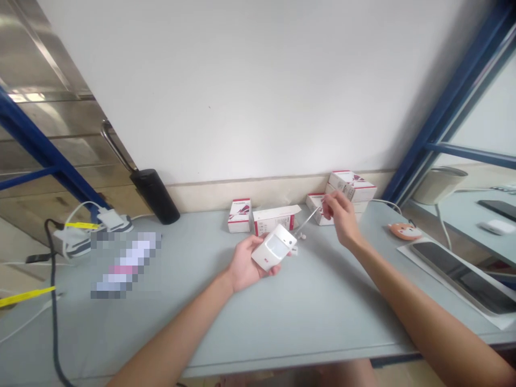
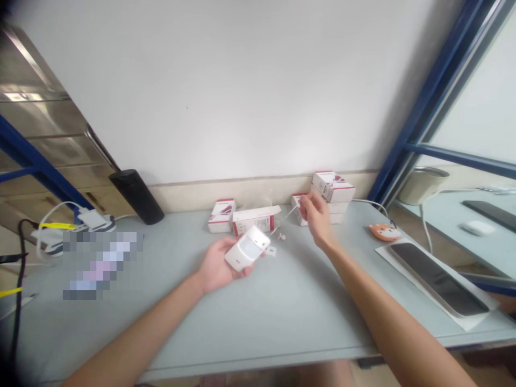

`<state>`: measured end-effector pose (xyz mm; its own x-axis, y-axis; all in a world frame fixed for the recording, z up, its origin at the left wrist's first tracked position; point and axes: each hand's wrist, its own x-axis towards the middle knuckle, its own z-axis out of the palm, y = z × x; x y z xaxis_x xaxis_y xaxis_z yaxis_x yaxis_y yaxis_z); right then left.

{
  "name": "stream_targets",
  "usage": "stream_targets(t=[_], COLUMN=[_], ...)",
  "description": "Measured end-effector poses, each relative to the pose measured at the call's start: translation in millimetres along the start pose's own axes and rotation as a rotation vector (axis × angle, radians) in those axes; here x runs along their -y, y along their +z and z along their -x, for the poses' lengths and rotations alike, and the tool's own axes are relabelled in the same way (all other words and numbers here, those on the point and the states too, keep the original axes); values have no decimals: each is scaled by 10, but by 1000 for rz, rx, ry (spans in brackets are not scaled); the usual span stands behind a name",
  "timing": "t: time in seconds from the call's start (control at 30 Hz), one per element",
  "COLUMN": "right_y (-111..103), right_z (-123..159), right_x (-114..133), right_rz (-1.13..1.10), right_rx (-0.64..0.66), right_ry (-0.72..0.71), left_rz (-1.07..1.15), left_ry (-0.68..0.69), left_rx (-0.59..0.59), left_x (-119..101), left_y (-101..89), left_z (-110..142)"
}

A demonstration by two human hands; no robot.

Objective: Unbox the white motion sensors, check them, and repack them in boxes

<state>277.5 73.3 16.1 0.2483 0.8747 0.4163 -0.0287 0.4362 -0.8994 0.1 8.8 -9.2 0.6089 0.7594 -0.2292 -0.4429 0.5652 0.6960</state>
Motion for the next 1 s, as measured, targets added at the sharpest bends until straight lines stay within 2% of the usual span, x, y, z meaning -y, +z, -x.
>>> stream_targets(t=[0.17, 0.33, 0.5, 0.6, 0.67, 0.77, 0.87, 0.93, 1.0], right_y=[218, 282, 356, 368, 346, 307, 330, 402, 514], right_z=[273, 375, 461, 490, 484, 433, 292, 135, -53], right_x=[98, 130, 16, 20, 73, 160, 150, 71, -37], right_rz=[16, 13, 78, 124, 234, 528, 716, 751, 797], right_rx=[267, 313, 542, 607, 611, 572, 394, 262, 211], right_ry=[54, 49, 108, 120, 84, -88, -218, -198, -141], left_rz=[82, 89, 54, 25, 34, 69, 113, 162, 209], left_ry=[54, 76, 91, 83, 95, 136, 192, 222, 246], left_rx=[-61, -62, -54, -35, -19, -20, -67, -119, -176], left_x=[-2, 12, 17, 13, 9, -1, -24, -48, -75], left_y=[36, 45, 18, 12, 22, 45, 65, 82, 106], left_z=[4, 10, 5, 5, 3, 1, 6, 14, 25])
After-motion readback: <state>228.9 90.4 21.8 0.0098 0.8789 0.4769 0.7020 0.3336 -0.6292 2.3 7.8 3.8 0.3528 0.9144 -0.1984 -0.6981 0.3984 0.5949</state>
